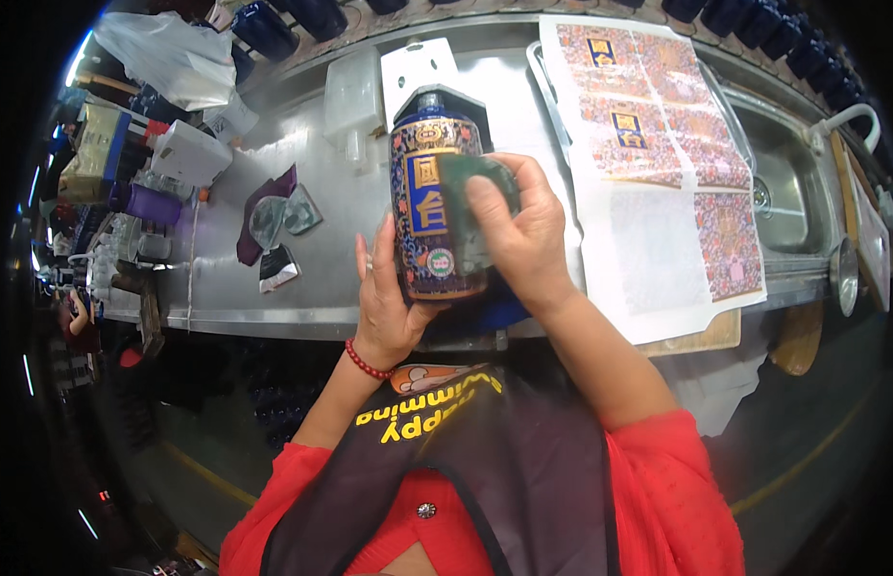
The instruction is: The person applies decorative labels to a dark blue ceramic jar. They peel a label from a sheet, position it on the jar, smooth it with fingers, and use a green sponge to press the label firmly. The process is repeated for a second label on the same jar.
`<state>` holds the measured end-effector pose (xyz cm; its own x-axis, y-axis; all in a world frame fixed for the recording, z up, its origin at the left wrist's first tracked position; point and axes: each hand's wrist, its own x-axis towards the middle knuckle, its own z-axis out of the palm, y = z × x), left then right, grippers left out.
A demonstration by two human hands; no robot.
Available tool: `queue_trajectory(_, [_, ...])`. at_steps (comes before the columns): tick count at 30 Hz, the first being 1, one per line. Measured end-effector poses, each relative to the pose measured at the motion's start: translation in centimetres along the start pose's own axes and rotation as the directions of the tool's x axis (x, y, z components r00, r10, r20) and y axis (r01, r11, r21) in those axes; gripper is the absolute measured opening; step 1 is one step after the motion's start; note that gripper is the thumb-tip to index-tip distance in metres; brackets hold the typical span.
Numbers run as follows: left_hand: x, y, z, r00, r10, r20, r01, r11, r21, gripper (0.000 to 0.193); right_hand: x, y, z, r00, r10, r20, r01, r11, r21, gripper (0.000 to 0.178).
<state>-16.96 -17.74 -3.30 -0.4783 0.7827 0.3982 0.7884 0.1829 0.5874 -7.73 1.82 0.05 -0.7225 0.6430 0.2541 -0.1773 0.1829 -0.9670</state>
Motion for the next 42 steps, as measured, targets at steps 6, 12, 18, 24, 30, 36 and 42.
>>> queue_trajectory(6, [0.0, -0.3, 0.3, 0.999, 0.025, -0.023, -0.024, 0.999, 0.040, 0.103, -3.0, -0.2, 0.1, 0.979, 0.139, -0.147, -0.104, 0.968, 0.227, 0.028])
queue_trajectory(12, [-0.3, -0.6, 0.5, 1.000, 0.008, -0.006, -0.008, 1.000, 0.020, 0.105, -5.4, 0.9, 0.5, 0.990, 0.043, -0.135, -0.035, 0.998, 0.059, 0.031])
queue_trajectory(18, [0.0, -0.1, 0.1, 1.000, 0.014, -0.001, -0.014, 0.999, 0.038, 0.104, -5.7, 2.0, -0.8, 0.985, 0.085, -0.151, -0.080, 0.996, 0.035, 0.029])
queue_trajectory(24, [1.2, 3.0, -1.1, 0.994, 0.100, -0.033, -0.090, 0.970, 0.226, 0.109, -3.7, 0.4, -1.0, 0.983, 0.141, -0.121, -0.097, 0.944, 0.314, 0.023])
queue_trajectory(30, [2.9, 3.8, -1.4, 0.980, 0.199, 0.000, -0.190, 0.934, 0.302, 0.112, 0.4, -0.7, -0.4, 0.962, 0.203, -0.181, -0.182, 0.975, 0.126, 0.024])
queue_trajectory(36, [1.7, 1.8, -1.2, 0.991, 0.131, 0.029, -0.134, 0.976, 0.172, 0.110, 2.6, -0.9, -0.4, 0.995, 0.054, -0.078, -0.047, 0.995, 0.091, 0.024])
queue_trajectory(42, [1.7, 2.1, -1.6, 0.992, 0.126, 0.018, -0.128, 0.979, 0.161, 0.111, 1.2, -1.8, -2.7, 1.000, 0.001, 0.016, -0.002, 0.998, 0.065, 0.026])
